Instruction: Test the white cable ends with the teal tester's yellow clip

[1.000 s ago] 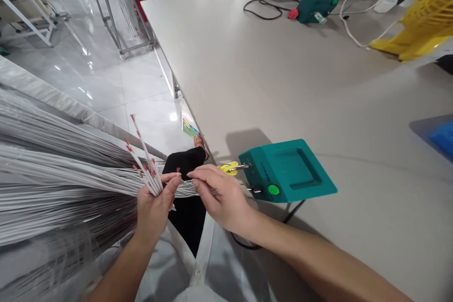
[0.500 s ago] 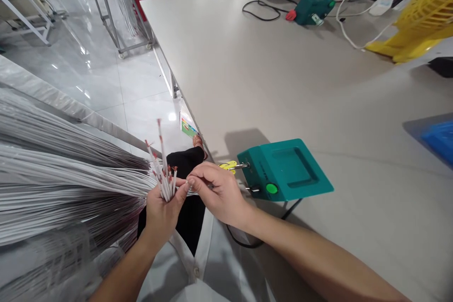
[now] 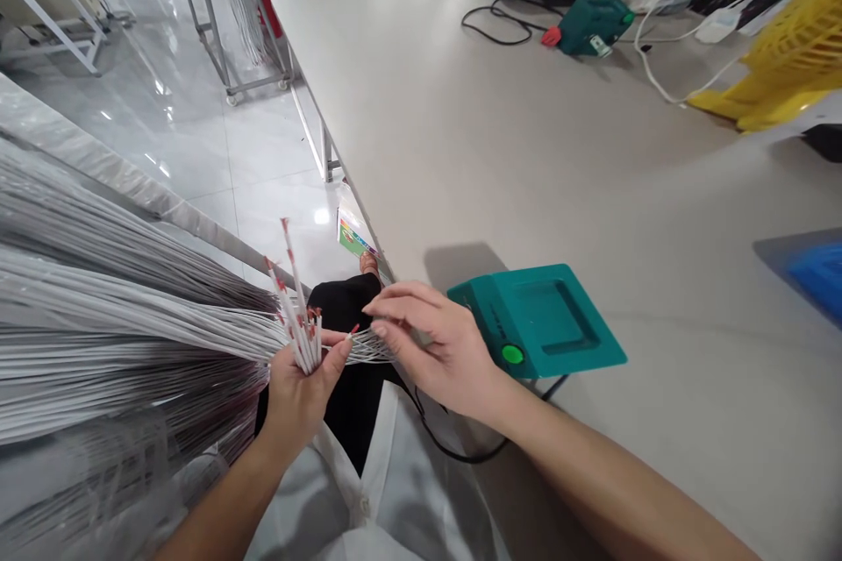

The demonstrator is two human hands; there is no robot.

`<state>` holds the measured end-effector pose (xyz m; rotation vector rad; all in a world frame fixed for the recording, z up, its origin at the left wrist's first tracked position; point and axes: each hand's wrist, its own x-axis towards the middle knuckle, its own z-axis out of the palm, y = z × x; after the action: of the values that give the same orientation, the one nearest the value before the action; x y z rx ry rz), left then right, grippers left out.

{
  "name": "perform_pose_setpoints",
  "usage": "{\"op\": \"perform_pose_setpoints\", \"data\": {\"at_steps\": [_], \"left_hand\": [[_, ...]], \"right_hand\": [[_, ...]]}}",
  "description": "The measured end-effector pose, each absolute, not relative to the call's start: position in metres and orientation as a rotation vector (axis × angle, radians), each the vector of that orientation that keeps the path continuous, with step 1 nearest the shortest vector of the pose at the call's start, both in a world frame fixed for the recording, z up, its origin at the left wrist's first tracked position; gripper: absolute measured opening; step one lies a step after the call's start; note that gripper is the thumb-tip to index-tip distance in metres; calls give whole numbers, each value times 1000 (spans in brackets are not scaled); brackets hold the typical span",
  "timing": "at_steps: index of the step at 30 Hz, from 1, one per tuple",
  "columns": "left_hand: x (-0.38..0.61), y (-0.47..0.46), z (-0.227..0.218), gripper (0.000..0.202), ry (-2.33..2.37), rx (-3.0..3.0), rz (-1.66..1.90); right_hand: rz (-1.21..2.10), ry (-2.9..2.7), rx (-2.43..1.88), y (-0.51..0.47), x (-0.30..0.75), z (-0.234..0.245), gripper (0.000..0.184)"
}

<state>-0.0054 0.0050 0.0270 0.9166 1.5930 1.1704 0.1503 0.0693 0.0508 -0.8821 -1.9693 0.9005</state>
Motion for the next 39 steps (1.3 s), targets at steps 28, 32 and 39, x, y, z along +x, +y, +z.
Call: {"op": "perform_pose_setpoints", "data": {"at_steps": [28, 32, 39], "left_hand": [[-10, -1, 16, 13, 1286, 731, 1207], [-9, -4, 11, 14, 1396, 830, 1141], [1, -7, 4, 16, 1376, 792, 1208]], "right_hand": [[853, -2001, -858, 56, 128, 31, 15], [250, -2365, -795, 56, 134, 28, 21], [375, -2525, -874, 52, 147, 38, 19]]}}
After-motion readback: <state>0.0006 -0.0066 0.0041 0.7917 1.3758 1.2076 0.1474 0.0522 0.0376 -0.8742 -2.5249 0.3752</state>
